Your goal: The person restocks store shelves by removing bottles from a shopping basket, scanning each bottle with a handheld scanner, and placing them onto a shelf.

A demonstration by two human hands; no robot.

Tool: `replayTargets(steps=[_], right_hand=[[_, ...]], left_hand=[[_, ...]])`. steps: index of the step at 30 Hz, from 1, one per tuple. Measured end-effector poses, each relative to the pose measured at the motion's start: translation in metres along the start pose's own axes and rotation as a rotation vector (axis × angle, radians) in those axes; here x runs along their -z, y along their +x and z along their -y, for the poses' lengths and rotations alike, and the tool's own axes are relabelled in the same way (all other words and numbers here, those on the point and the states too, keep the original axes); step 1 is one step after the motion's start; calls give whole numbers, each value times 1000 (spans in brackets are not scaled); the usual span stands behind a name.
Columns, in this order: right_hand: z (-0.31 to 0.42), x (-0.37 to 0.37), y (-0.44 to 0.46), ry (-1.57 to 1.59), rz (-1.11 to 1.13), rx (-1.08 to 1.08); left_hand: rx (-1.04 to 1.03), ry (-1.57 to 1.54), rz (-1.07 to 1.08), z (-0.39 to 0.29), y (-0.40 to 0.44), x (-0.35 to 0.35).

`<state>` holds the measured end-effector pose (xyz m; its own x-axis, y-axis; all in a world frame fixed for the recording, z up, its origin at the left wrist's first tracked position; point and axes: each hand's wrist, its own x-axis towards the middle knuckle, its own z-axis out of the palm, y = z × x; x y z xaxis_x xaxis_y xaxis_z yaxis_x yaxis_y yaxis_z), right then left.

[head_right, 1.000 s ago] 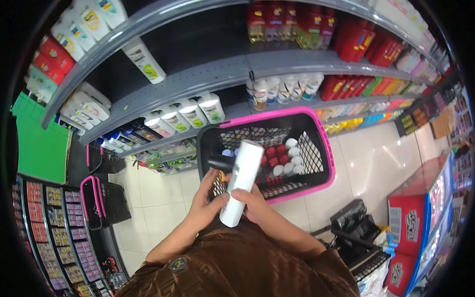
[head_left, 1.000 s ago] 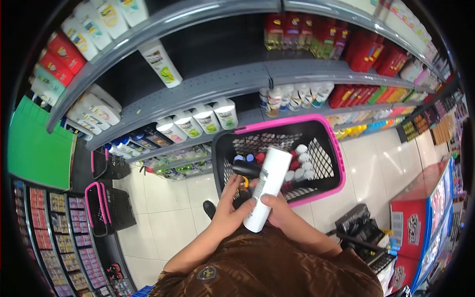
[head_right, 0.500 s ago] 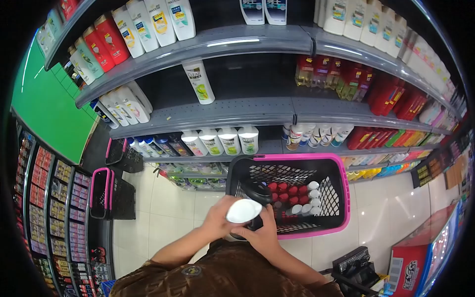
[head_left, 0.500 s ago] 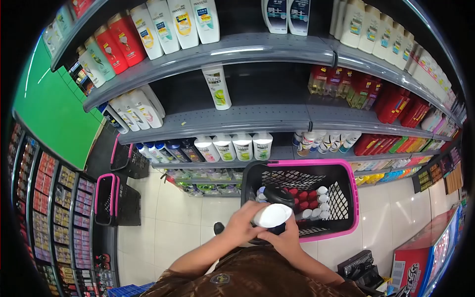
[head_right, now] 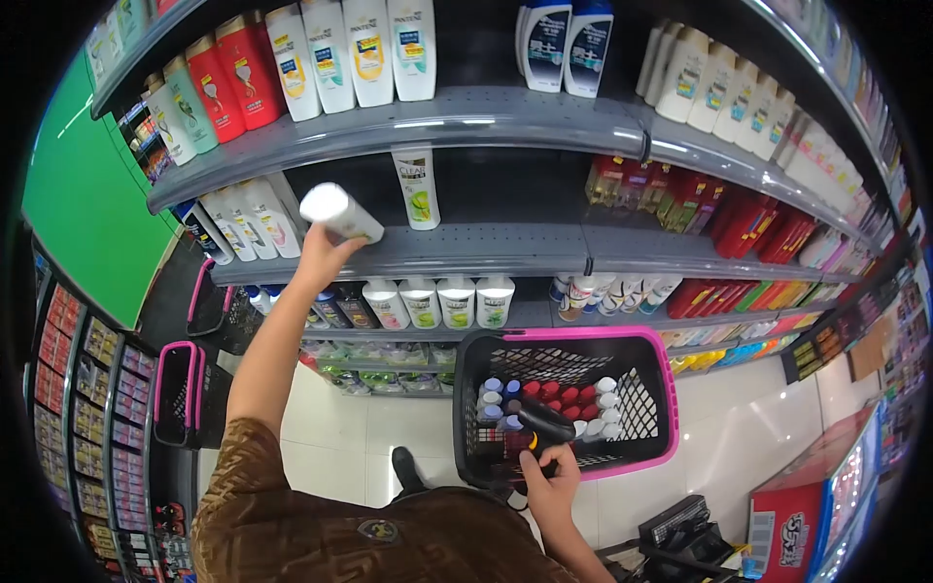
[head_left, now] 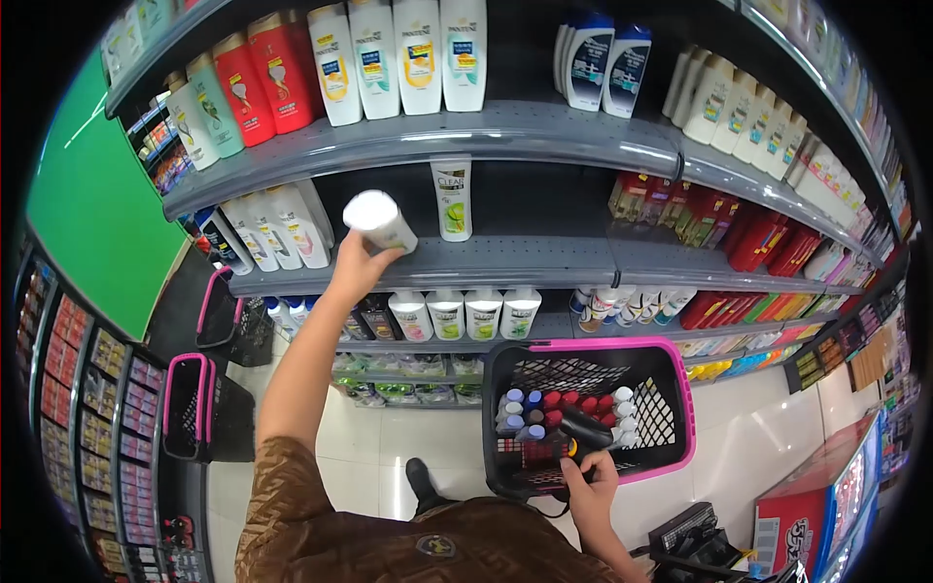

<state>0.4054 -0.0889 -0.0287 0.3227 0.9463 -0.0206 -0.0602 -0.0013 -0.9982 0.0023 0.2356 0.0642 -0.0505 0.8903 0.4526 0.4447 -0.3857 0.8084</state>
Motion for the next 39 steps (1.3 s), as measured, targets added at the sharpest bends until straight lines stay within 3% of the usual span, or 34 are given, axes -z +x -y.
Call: replayTargets(steps=[2,11,39], right_hand=[[-2,-3,-4,-24,-35,62],[11,-21,-22,11,-97,-30],[2,-46,-23,12,-54,-75]], left_hand=[[86,-218,87,16,24,-3],[95,-345,266,47,79,-28],[103,-365,291,57,77,-39]])
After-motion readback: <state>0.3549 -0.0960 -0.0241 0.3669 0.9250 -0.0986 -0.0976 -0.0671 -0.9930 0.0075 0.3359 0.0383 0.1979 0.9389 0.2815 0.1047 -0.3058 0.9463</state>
